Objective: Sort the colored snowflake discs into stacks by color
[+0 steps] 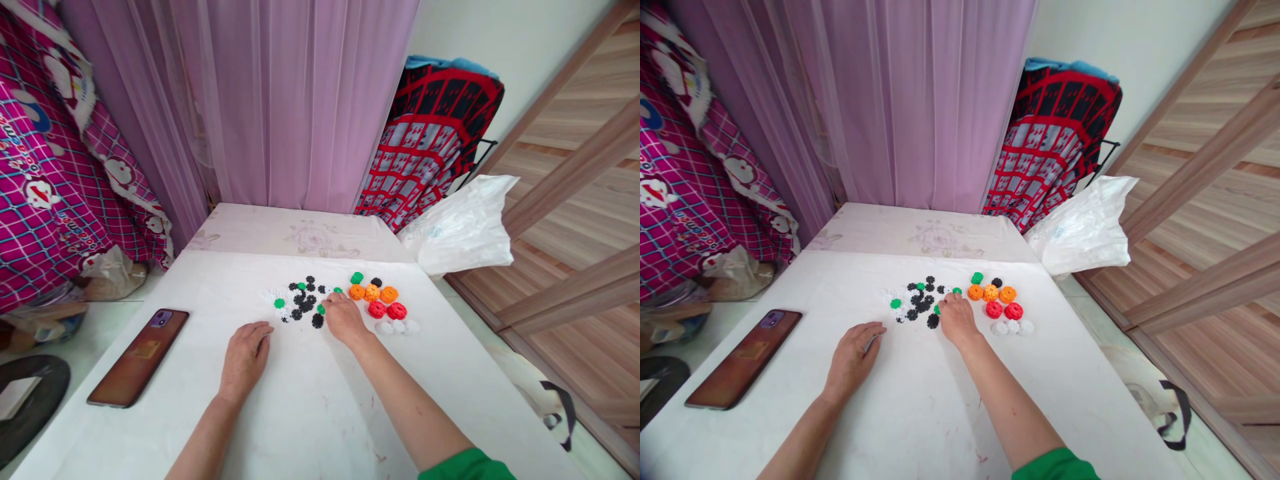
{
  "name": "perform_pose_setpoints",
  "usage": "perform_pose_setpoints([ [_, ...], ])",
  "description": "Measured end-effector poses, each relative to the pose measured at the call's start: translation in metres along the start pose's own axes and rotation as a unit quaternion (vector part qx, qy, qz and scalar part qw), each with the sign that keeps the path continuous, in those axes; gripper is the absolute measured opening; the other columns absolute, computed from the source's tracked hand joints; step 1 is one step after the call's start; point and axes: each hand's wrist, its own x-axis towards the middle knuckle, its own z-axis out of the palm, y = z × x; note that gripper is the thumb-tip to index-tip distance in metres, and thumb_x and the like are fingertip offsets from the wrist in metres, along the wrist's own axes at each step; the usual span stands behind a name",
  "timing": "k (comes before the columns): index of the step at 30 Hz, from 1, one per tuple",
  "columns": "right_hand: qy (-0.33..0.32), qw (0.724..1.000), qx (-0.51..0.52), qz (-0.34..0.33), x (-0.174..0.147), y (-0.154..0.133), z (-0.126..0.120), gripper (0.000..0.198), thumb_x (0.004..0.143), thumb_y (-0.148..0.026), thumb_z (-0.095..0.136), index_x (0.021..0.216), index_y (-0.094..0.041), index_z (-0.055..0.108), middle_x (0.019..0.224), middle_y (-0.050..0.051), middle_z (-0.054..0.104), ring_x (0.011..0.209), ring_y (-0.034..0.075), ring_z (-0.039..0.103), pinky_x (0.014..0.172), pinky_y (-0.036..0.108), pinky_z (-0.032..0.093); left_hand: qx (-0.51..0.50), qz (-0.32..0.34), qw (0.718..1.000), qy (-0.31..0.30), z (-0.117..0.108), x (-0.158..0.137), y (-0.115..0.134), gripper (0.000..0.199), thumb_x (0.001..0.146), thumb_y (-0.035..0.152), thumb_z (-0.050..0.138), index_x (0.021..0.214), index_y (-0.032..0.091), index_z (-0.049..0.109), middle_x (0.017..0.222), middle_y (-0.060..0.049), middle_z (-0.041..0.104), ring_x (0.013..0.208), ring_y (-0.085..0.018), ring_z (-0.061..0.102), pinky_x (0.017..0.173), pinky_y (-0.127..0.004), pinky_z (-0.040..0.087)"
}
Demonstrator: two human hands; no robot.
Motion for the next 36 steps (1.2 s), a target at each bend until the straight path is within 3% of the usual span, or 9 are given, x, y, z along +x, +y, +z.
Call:
perform_pose_setpoints([
  [4,0.002,1.0,0.013,-0.004,-0.007,0.005,-0.006,0.033,0.089,-0.012,0.043,0.105,-0.024,0.069,0.111,0.008,0.064,0.101,0.021,0.055,0.078,0.03,0.039,-0.002,0.0,1.0,-0.003,0.0,0.0,0.0,0.024,0.087,0.025,0.047,0.097,0.024,0.07,0.104,-0.006,0.072,0.095,-0.024,0.065,0.086,-0.042,0.052],
  [11,-0.015,0.994,0.035,0.098,0.021,0.0,-0.012,0.025,0.088,-0.033,0.053,0.102,-0.019,0.068,0.106,0.011,0.068,0.099,0.024,0.062,0.076,0.031,0.043,-0.006,0.005,1.0,0.0,0.0,0.0,-0.001,0.025,0.087,0.024,0.047,0.097,0.025,0.07,0.103,-0.005,0.072,0.095,-0.023,0.065,0.085,-0.042,0.053],
  [19,-0.021,0.988,0.057,0.14,0.04,-0.01,-0.013,0.032,0.08,-0.025,0.059,0.111,-0.017,0.062,0.106,0.012,0.07,0.098,0.024,0.065,0.074,0.029,0.044,-0.007,0.006,1.0,-0.001,0.001,0.001,-0.002,0.024,0.087,0.025,0.047,0.097,0.025,0.07,0.103,-0.006,0.072,0.094,-0.023,0.065,0.085,-0.043,0.053],
  [27,-0.008,0.973,0.181,0.141,-0.008,0.027,-0.032,0.037,0.076,-0.026,0.062,0.112,-0.022,0.059,0.103,0.0,0.071,0.095,0.017,0.064,0.072,0.024,0.04,-0.008,0.004,1.0,-0.005,0.0,0.001,-0.001,0.024,0.088,0.026,0.046,0.095,0.024,0.069,0.103,-0.006,0.072,0.094,-0.023,0.066,0.086,-0.042,0.053],
  [31,-0.012,0.975,0.174,0.136,-0.036,0.033,-0.031,0.037,0.074,-0.026,0.064,0.11,-0.024,0.06,0.106,-0.001,0.07,0.092,0.017,0.065,0.069,0.025,0.038,-0.006,0.003,1.0,-0.006,-0.001,0.002,-0.001,0.024,0.088,0.027,0.046,0.095,0.024,0.069,0.103,-0.006,0.072,0.094,-0.023,0.066,0.086,-0.042,0.053],
  [36,-0.024,0.982,0.131,0.134,-0.046,0.027,-0.028,0.039,0.076,-0.025,0.06,0.115,-0.024,0.059,0.108,0.001,0.07,0.1,0.019,0.063,0.069,0.026,0.037,-0.005,0.003,1.0,-0.003,-0.002,0.003,-0.001,0.024,0.087,0.027,0.047,0.095,0.024,0.069,0.103,-0.006,0.073,0.094,-0.024,0.066,0.086,-0.043,0.053],
])
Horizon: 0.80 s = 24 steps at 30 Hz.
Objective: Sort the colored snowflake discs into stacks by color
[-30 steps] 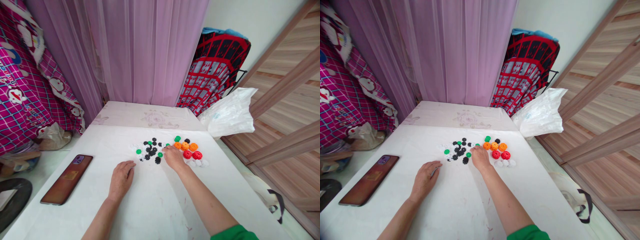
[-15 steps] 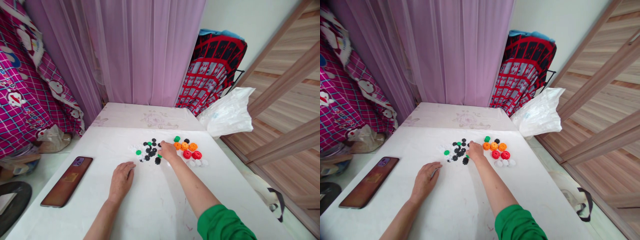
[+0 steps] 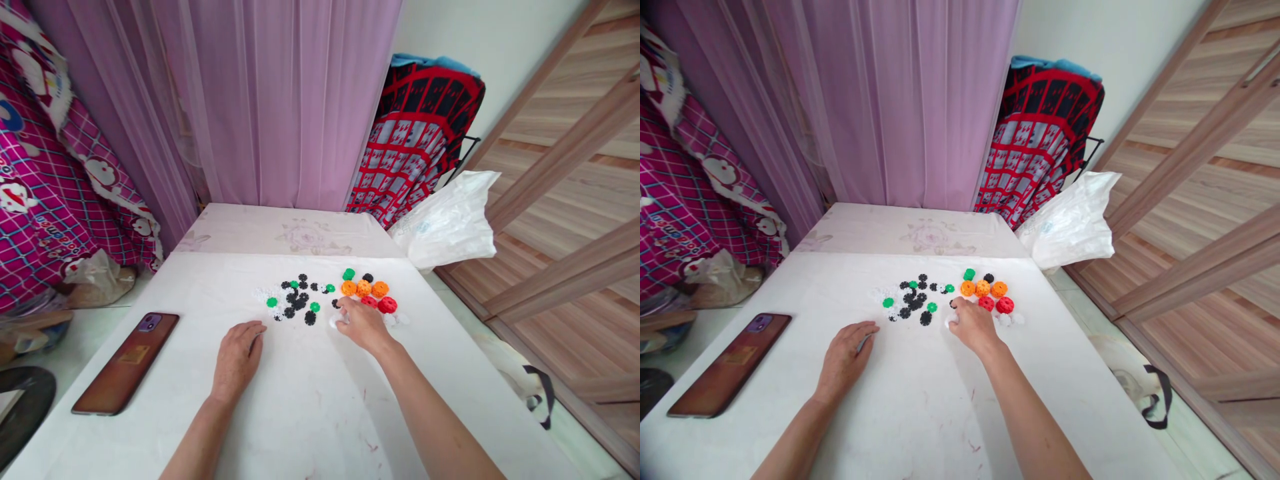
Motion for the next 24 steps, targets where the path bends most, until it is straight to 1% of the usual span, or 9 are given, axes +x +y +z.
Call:
perform_pose_setpoints([
  [7,-0.01,0.999,-0.031,-0.008,-0.001,-0.003,0.004,0.04,0.077,-0.023,0.057,0.117,-0.023,0.058,0.11,0.003,0.069,0.101,0.021,0.062,0.072,0.028,0.039,-0.005,0.01,1.0,0.003,0.0,0.0,0.0,0.024,0.087,0.026,0.047,0.095,0.023,0.069,0.102,-0.007,0.073,0.094,-0.024,0.066,0.086,-0.043,0.053],
  [10,-0.001,1.0,-0.026,-0.013,0.0,-0.001,0.003,0.038,0.077,-0.026,0.058,0.116,-0.023,0.059,0.111,0.004,0.068,0.103,0.021,0.062,0.074,0.028,0.039,-0.006,0.013,1.0,0.001,0.0,0.0,0.0,0.024,0.087,0.026,0.047,0.095,0.023,0.069,0.102,-0.007,0.073,0.093,-0.023,0.066,0.086,-0.042,0.053],
  [12,0.011,1.0,-0.019,-0.016,0.005,0.0,0.001,0.033,0.079,-0.026,0.057,0.113,-0.023,0.06,0.112,0.003,0.068,0.104,0.02,0.061,0.075,0.028,0.039,-0.005,0.012,1.0,0.001,0.0,0.0,0.0,0.024,0.087,0.027,0.047,0.095,0.023,0.069,0.102,-0.006,0.073,0.093,-0.023,0.066,0.085,-0.042,0.053],
  [14,0.026,0.999,-0.02,-0.018,0.014,0.0,-0.002,0.028,0.083,-0.023,0.054,0.11,-0.023,0.061,0.113,0.003,0.067,0.105,0.019,0.06,0.076,0.028,0.039,-0.003,0.009,1.0,0.001,0.0,0.0,0.0,0.023,0.087,0.027,0.047,0.094,0.024,0.069,0.102,-0.006,0.073,0.093,-0.023,0.066,0.085,-0.042,0.053],
  [17,0.043,0.997,-0.046,-0.034,0.037,-0.004,-0.004,0.027,0.084,-0.021,0.052,0.109,-0.023,0.062,0.114,0.004,0.067,0.107,0.019,0.058,0.078,0.028,0.039,-0.001,0.005,1.0,0.001,0.0,0.0,0.0,0.024,0.087,0.027,0.047,0.095,0.024,0.069,0.102,-0.006,0.072,0.094,-0.024,0.066,0.086,-0.043,0.053],
  [21,0.039,0.993,-0.09,-0.07,0.069,-0.015,0.0,0.03,0.083,-0.022,0.055,0.112,-0.022,0.062,0.112,0.005,0.067,0.11,0.021,0.054,0.084,0.029,0.039,0.002,0.007,1.0,-0.001,0.001,-0.001,-0.001,0.024,0.088,0.026,0.047,0.095,0.024,0.069,0.102,-0.006,0.073,0.094,-0.024,0.066,0.085,-0.042,0.054],
  [24,0.031,0.992,-0.096,-0.072,0.085,-0.022,0.007,0.03,0.081,-0.027,0.059,0.11,-0.02,0.062,0.11,0.007,0.068,0.109,0.023,0.053,0.083,0.03,0.039,0.003,0.005,1.0,0.001,0.001,-0.001,-0.002,0.024,0.088,0.027,0.047,0.095,0.024,0.069,0.103,-0.006,0.072,0.095,-0.024,0.066,0.086,-0.043,0.053],
])
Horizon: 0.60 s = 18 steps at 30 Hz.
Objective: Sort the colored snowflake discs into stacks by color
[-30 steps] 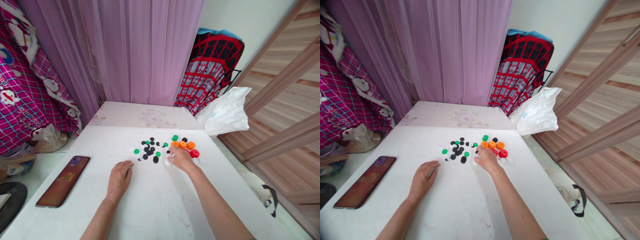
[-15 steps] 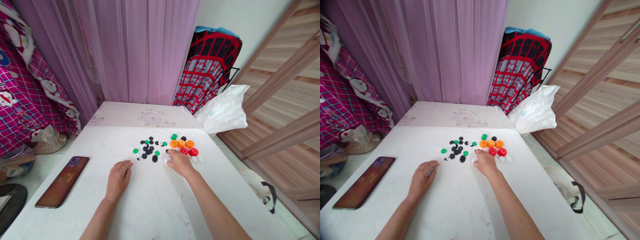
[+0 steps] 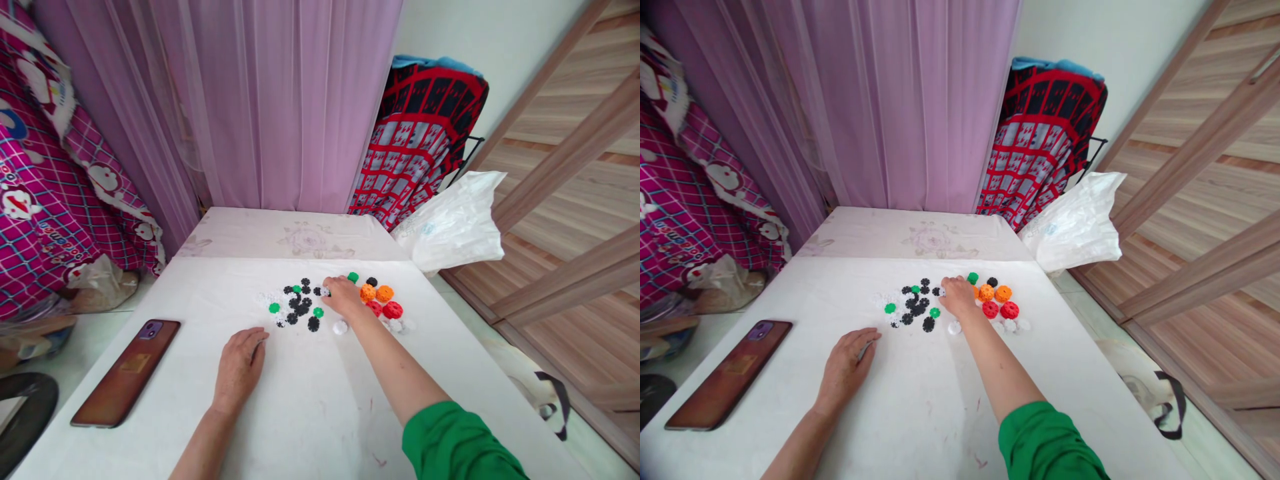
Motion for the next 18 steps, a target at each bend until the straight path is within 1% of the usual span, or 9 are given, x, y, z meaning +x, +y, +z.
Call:
perform_pose_setpoints([
  [6,-0.006,1.0,-0.004,0.012,0.01,-0.006,0.009,0.03,0.081,-0.023,0.058,0.11,-0.018,0.061,0.107,0.01,0.069,0.104,0.024,0.056,0.08,0.031,0.039,0.0,-0.002,1.0,-0.003,0.0,0.0,0.0,0.024,0.088,0.027,0.047,0.096,0.024,0.069,0.103,-0.006,0.072,0.094,-0.023,0.066,0.085,-0.042,0.053],
  [10,0.003,1.0,0.003,0.021,0.004,-0.005,0.001,0.032,0.082,-0.023,0.057,0.113,-0.019,0.06,0.107,0.008,0.07,0.105,0.023,0.057,0.08,0.03,0.039,0.001,-0.002,1.0,-0.004,0.0,0.0,0.001,0.024,0.088,0.027,0.047,0.096,0.024,0.069,0.103,-0.006,0.072,0.095,-0.024,0.066,0.086,-0.043,0.053],
  [13,0.015,0.999,0.03,0.029,-0.013,0.001,-0.01,0.033,0.083,-0.025,0.055,0.115,-0.021,0.058,0.108,0.004,0.07,0.104,0.021,0.058,0.078,0.028,0.039,-0.003,-0.003,1.0,-0.001,0.0,0.001,0.001,0.024,0.088,0.028,0.046,0.095,0.024,0.069,0.102,-0.006,0.073,0.094,-0.024,0.066,0.086,-0.043,0.053],
  [15,0.022,0.997,0.063,0.03,-0.031,0.008,-0.016,0.031,0.081,-0.024,0.055,0.112,-0.023,0.06,0.108,0.002,0.07,0.103,0.019,0.059,0.078,0.027,0.039,-0.004,-0.004,1.0,-0.001,-0.001,0.001,0.001,0.025,0.087,0.028,0.046,0.095,0.025,0.069,0.102,-0.006,0.073,0.094,-0.024,0.066,0.086,-0.043,0.053],
  [18,0.011,0.995,0.091,0.033,-0.059,0.017,-0.019,0.027,0.079,-0.024,0.057,0.104,-0.024,0.064,0.108,0.001,0.069,0.102,0.018,0.059,0.077,0.026,0.038,-0.006,-0.005,1.0,-0.003,-0.001,0.001,0.001,0.025,0.087,0.029,0.046,0.095,0.025,0.07,0.102,-0.006,0.073,0.094,-0.024,0.066,0.086,-0.042,0.053],
])
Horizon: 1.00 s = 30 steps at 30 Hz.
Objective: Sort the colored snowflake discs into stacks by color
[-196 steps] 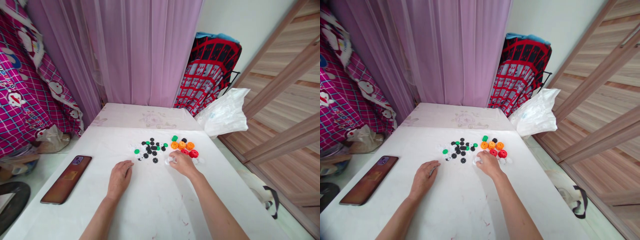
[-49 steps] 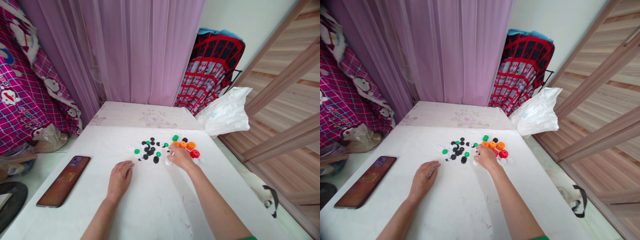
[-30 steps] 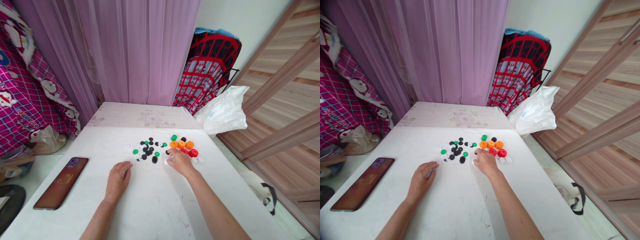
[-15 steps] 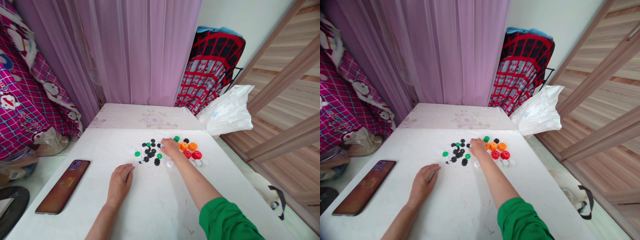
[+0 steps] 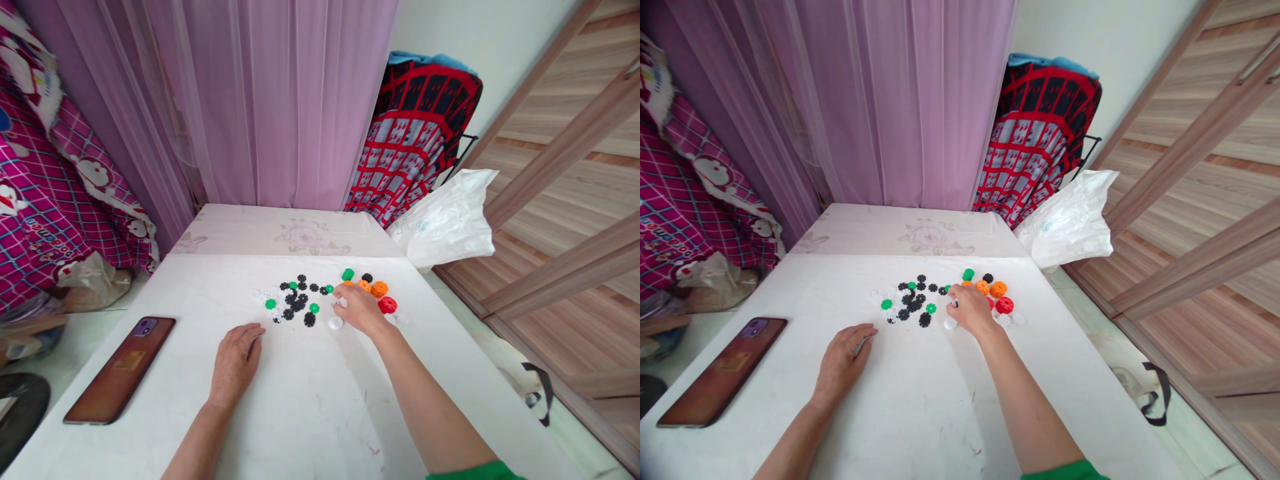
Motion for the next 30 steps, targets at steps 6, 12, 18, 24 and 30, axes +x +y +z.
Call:
perform_pose_setpoints([
  [6,-0.01,1.0,-0.016,-0.012,-0.03,0.006,0.006,0.024,0.078,-0.026,0.059,0.1,-0.024,0.067,0.103,0.003,0.069,0.099,0.019,0.059,0.076,0.026,0.036,-0.001,0.002,1.0,0.004,0.001,0.0,-0.002,0.025,0.087,0.029,0.046,0.095,0.025,0.069,0.102,-0.006,0.073,0.094,-0.024,0.066,0.086,-0.042,0.053],
  [12,-0.017,0.999,-0.039,-0.024,-0.03,-0.001,0.014,0.027,0.077,-0.022,0.057,0.103,-0.022,0.067,0.098,0.005,0.069,0.097,0.021,0.058,0.075,0.027,0.036,-0.003,0.009,1.0,-0.003,-0.002,0.001,0.0,0.024,0.087,0.029,0.047,0.096,0.025,0.069,0.102,-0.006,0.073,0.094,-0.024,0.066,0.086,-0.042,0.053],
  [18,-0.014,0.999,-0.026,-0.029,-0.031,-0.001,0.015,0.03,0.079,-0.024,0.058,0.108,-0.022,0.065,0.109,0.005,0.067,0.105,0.021,0.057,0.082,0.028,0.038,0.001,0.009,1.0,-0.001,-0.001,0.0,0.0,0.024,0.087,0.028,0.047,0.096,0.024,0.069,0.103,-0.006,0.073,0.094,-0.024,0.066,0.086,-0.042,0.053],
  [24,0.004,0.999,0.005,-0.046,-0.01,-0.012,0.01,0.026,0.085,-0.023,0.052,0.106,-0.024,0.067,0.112,0.004,0.067,0.106,0.019,0.058,0.085,0.028,0.039,0.008,0.009,1.0,0.0,0.001,0.0,-0.001,0.024,0.088,0.026,0.047,0.096,0.023,0.069,0.103,-0.006,0.072,0.094,-0.023,0.066,0.085,-0.042,0.053],
  [30,0.001,0.991,0.036,-0.129,0.029,-0.053,0.025,0.031,0.086,-0.023,0.052,0.113,-0.026,0.065,0.116,0.004,0.064,0.109,0.019,0.056,0.09,0.029,0.041,0.006,0.001,1.0,-0.002,0.001,-0.002,0.0,0.023,0.088,0.025,0.048,0.097,0.025,0.069,0.103,-0.005,0.072,0.095,-0.023,0.065,0.085,-0.042,0.053],
])
